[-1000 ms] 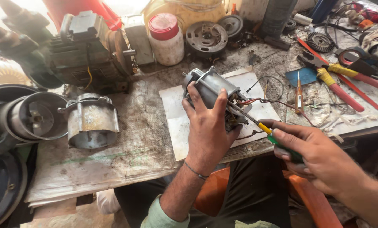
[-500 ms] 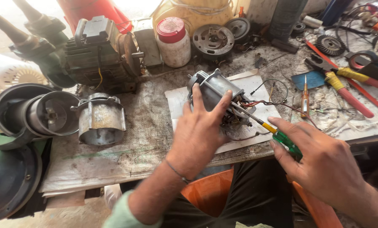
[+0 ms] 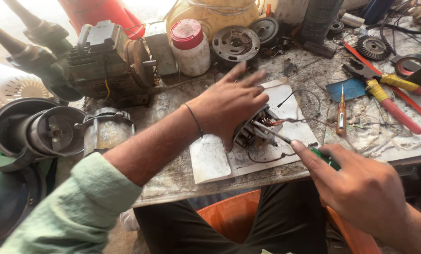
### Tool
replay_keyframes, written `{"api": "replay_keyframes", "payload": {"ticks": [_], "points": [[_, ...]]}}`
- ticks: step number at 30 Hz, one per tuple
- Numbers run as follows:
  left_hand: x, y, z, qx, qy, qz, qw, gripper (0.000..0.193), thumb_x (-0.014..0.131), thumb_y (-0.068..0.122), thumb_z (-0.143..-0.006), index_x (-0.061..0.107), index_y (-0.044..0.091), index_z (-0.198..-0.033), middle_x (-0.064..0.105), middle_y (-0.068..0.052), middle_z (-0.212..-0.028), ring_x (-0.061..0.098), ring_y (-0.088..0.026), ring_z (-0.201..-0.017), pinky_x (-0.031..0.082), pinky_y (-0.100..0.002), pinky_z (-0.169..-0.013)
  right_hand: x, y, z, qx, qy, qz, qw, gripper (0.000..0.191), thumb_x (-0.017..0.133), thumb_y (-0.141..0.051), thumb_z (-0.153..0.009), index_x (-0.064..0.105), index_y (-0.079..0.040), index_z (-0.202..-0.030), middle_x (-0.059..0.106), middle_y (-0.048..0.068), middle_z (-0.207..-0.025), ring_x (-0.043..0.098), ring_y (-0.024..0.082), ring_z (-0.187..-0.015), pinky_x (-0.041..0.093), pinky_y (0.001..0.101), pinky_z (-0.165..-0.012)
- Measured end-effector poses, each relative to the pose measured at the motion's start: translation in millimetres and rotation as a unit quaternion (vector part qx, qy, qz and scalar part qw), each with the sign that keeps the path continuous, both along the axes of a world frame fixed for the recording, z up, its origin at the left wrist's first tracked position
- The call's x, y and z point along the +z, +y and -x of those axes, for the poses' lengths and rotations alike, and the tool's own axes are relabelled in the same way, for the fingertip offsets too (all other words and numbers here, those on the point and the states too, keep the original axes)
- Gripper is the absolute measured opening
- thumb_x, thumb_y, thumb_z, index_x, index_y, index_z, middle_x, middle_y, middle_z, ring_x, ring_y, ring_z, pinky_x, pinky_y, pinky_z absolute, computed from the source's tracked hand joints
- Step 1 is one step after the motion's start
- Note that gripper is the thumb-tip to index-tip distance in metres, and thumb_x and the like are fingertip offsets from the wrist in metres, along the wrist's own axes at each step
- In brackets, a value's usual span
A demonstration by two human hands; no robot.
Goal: The person works on a disassembled electric motor armature on a cluttered workbench, routing and pressing winding wires into the slots by hand, then uses a screwdriver to adjust and tighten components inside the motor housing. Near the end they pick up pliers and continue working on the motor windings.
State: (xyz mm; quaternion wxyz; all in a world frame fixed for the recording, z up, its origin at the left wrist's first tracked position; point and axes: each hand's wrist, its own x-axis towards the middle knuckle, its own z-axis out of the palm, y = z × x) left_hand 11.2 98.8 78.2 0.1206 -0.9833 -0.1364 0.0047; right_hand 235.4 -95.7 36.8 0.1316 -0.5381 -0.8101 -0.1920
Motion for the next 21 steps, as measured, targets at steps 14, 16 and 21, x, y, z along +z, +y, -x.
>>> {"api": "replay_keyframes", "payload": {"ticks": [14,16,21], "points": [[3,13,-5,0.003,-0.007,0.056,0.998,0.088,0.095,0.056,-0.037,0.058,0.003,-0.097,0.070,-0.007,-0.080,0.072,-0.028,-0.079,0.046,-0.043,-0.072,-5,28,-38,0.098,-0.081,-0.018,0.992,0.065,0.068,-0.012,-0.077,0.069,-0.024,-0.140,0.069,0.009,-0.095,0.068,0.022,-0.070,0.055,0.0355,-0.060],[3,11,-6,0.018,0.008,0.065,0.998,0.086,0.094,0.054,-0.038,0.057,0.004,-0.097,0.070,-0.006,-0.079,0.071,-0.028,-0.079,0.044,-0.043,-0.073,-3,30,-40,0.068,-0.024,0.054,0.996,0.065,0.070,-0.018,-0.078,0.067,-0.028,-0.142,0.068,0.006,-0.091,0.067,0.019,-0.067,0.055,0.0340,-0.060],[6,10,-6,0.024,-0.011,0.081,0.996,0.084,0.094,0.049,-0.034,0.057,0.005,-0.096,0.071,-0.006,-0.081,0.071,-0.028,-0.083,0.041,-0.043,-0.075,-1,46,-42,0.130,0.379,0.254,0.880,0.040,0.070,-0.014,-0.097,0.071,-0.011,-0.137,0.081,0.001,-0.094,0.074,0.005,-0.083,0.058,0.0222,-0.067]]}}
